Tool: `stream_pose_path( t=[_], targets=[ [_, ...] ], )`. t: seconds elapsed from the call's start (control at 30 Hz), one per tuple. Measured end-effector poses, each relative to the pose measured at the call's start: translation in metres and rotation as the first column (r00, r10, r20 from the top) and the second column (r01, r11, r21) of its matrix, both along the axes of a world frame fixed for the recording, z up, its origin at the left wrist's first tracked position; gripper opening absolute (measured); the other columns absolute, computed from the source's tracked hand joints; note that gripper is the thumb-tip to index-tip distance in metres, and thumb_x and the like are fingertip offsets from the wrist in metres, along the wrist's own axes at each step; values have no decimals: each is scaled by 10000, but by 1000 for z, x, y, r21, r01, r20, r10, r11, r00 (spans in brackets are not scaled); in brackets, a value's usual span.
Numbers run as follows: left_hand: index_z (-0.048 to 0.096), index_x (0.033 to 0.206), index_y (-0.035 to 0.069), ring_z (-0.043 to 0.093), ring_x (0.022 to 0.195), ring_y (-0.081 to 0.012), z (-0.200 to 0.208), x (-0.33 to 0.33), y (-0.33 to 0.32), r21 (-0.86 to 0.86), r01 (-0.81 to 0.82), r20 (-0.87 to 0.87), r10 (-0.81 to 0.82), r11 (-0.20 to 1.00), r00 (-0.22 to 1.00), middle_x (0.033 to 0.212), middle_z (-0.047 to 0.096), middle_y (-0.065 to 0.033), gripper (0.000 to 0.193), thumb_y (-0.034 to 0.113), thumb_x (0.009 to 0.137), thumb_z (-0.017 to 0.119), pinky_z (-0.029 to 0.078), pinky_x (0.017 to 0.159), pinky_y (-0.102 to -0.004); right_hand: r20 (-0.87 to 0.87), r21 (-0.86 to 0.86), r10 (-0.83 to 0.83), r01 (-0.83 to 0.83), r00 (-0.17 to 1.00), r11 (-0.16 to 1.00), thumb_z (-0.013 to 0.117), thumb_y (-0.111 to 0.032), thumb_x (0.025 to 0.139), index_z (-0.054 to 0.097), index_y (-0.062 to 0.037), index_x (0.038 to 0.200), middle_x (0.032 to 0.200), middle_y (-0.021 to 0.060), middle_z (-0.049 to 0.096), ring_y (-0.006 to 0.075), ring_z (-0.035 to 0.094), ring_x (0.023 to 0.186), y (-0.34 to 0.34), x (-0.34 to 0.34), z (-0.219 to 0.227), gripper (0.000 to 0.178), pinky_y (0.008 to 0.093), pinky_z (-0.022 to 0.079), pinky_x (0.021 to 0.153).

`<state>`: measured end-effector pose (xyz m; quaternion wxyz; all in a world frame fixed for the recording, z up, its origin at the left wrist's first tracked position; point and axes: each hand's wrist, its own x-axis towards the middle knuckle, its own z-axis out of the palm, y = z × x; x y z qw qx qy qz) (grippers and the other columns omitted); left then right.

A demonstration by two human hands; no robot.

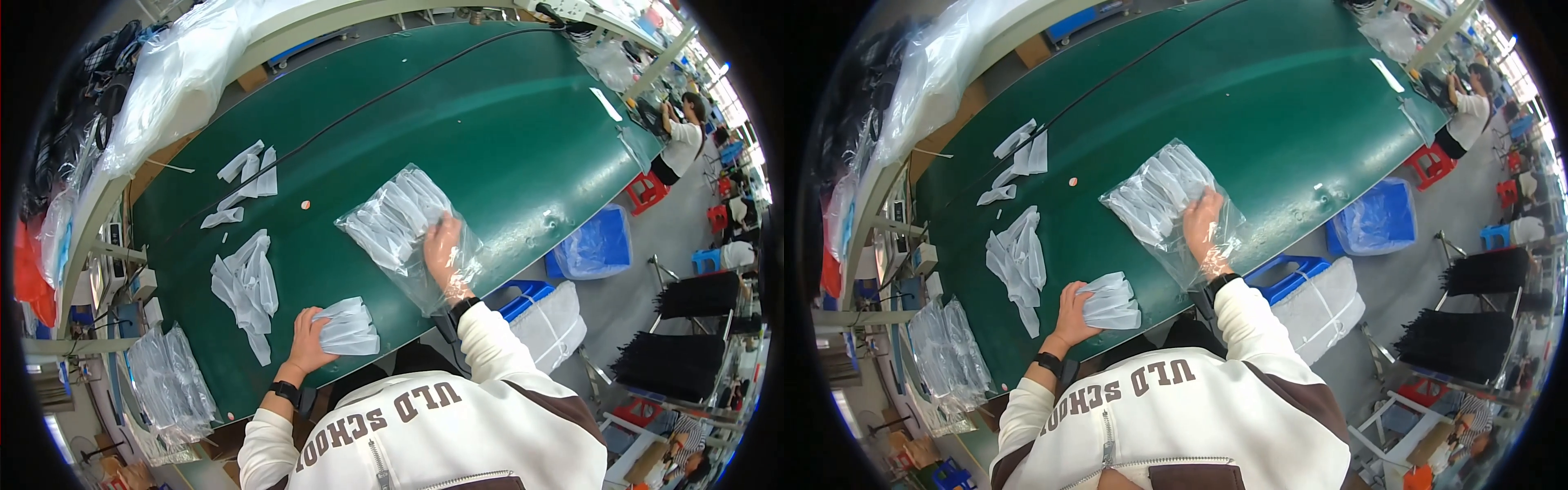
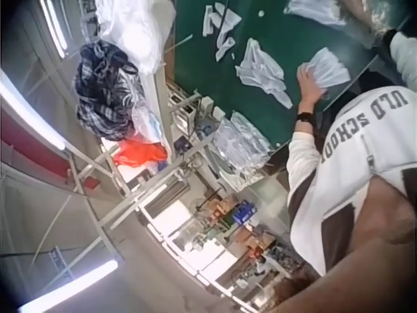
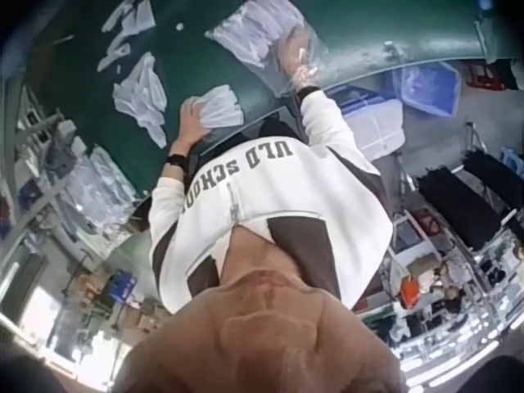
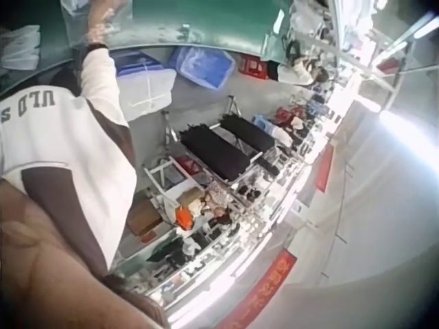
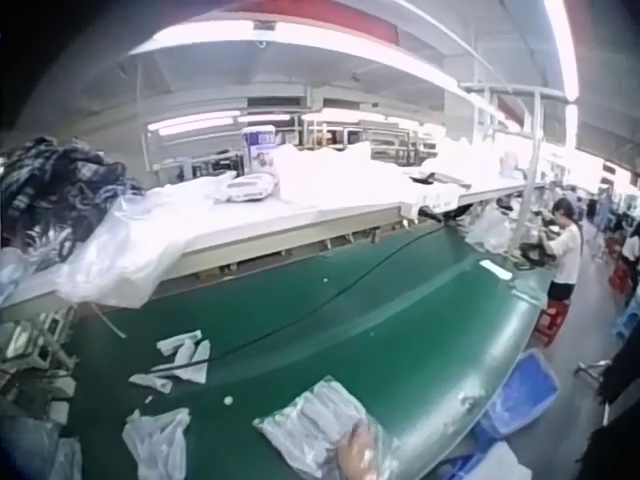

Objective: The person picks up a plastic bag and fills it with several items wrapped in white protective sleeves before setting it aside. They then continue wrapping individual items in white sleeves and placing them into another plastic bag.

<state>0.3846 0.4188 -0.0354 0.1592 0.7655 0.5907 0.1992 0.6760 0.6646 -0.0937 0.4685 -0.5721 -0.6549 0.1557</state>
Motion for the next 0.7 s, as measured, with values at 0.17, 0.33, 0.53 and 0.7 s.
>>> stream_pose_path(
  t=[0.17, 0.33, 0.53, 0.7],
  targets=[
    [468, 1232, 96, 399, 1261, -441, -1, 3, -2, -18, -46, -21, 46, 999, 999, 1342, 424, -195, 852, 282, 526, 907, 356, 1068, -523, -50, -113, 0, -5, 999, 994, 552, -5, 838, 430, 60, 1338, 1248, 309, 458, 489, 498, 1086, 13, 5, 9, 518, 496, 404, 1009],
    [472, 1239, 96, 400, 1260, -440, -3, 4, 2, -15, -39, -26, 39, 999, 999, 1344, 421, -198, 856, 280, 526, 908, 356, 1065, -521, -23, -43, 5, -6, 1000, 999, 584, -29, 842, 435, 37, 1357, 1286, 287, 459, 463, 517, 1089, 5, 14, 12, 540, 492, 424, 995],
    [505, 1223, 76, 372, 1270, -446, -4, 1, 0, -11, -36, 47, 36, 999, 998, 1354, 410, -191, 796, 269, 549, 881, 322, 1086, -537, -69, -231, 152, -164, 986, 959, 598, -17, 847, 495, 13, 1313, 1309, 235, 495, 397, 553, 1098, -41, 6, 53, 478, 447, 462, 957],
    [487, 1233, 95, 402, 1257, -437, -3, 0, 0, 16, -7, 15, 7, 1000, 1000, 1345, 424, -198, 847, 276, 520, 906, 348, 1063, -526, 252, 101, 279, -312, 927, 945, 594, 11, 858, 563, -5, 1251, 1278, 191, 555, 379, 567, 1109, -24, 1, 41, 395, 424, 487, 929]
  ],
)
